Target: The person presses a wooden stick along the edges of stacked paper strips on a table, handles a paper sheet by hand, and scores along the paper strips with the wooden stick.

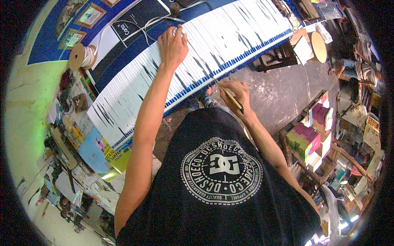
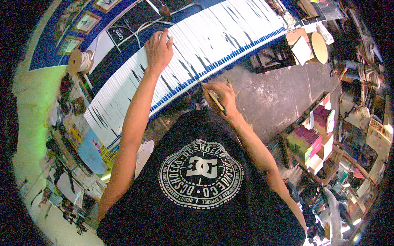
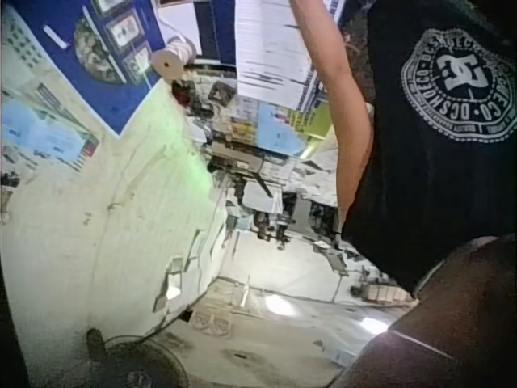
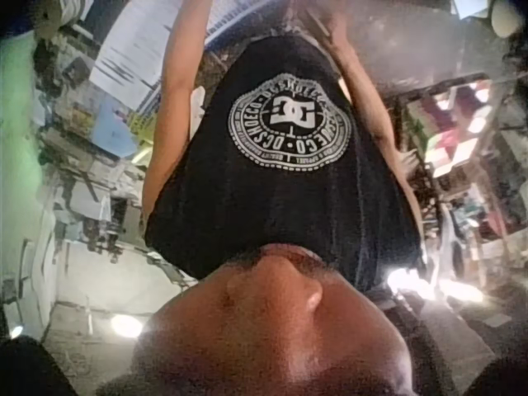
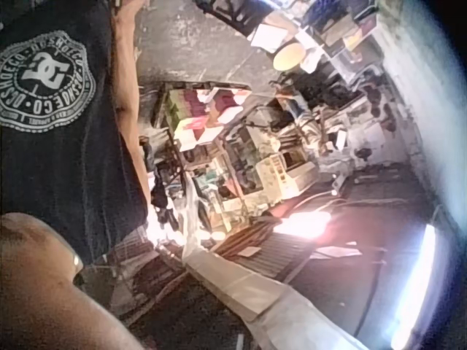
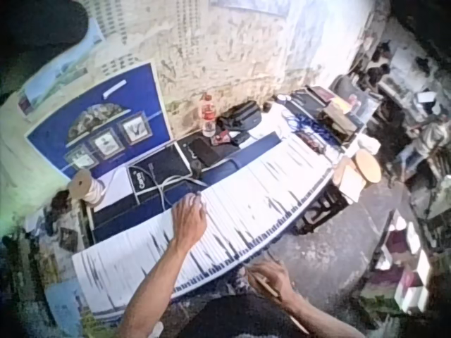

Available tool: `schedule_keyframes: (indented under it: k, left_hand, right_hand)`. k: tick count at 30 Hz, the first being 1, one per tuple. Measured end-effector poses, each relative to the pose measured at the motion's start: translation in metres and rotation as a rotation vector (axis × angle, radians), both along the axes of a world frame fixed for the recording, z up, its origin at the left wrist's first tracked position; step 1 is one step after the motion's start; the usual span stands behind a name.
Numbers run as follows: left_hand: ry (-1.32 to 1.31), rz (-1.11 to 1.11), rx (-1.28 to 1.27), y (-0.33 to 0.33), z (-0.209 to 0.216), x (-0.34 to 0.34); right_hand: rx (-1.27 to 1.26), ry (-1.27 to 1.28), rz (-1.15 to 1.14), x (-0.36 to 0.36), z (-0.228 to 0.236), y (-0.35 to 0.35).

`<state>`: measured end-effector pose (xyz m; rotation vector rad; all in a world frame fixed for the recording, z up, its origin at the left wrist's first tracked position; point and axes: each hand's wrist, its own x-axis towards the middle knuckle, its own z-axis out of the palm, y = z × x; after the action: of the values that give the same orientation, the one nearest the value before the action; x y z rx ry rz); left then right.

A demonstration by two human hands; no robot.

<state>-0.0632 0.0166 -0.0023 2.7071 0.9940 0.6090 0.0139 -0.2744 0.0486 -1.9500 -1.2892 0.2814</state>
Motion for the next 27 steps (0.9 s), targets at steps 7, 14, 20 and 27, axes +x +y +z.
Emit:
schedule_keyframes:
  k: [7, 14, 20, 27]
  left_hand:
    - [0.011, 0.002, -0.012, 0.0, 0.0, 0.002]
    - [0.002, -0.022, -0.018, 0.001, 0.001, 0.0]
    - [0.001, -0.001, 0.015, 0.001, -0.001, 0.0]
    - [0.023, -0.009, -0.004, 0.002, 0.001, 0.001]
  right_hand:
    - [0.023, -0.035, 0.018, 0.002, -0.009, 0.002]
    - [0.062, -0.06, -0.025, -0.004, -0.002, -0.017]
    - [0.073, -0.057, 0.02, 0.001, -0.007, -0.01]
    - [0.038, -0.002, -0.001, 0.001, -0.025, -0.008]
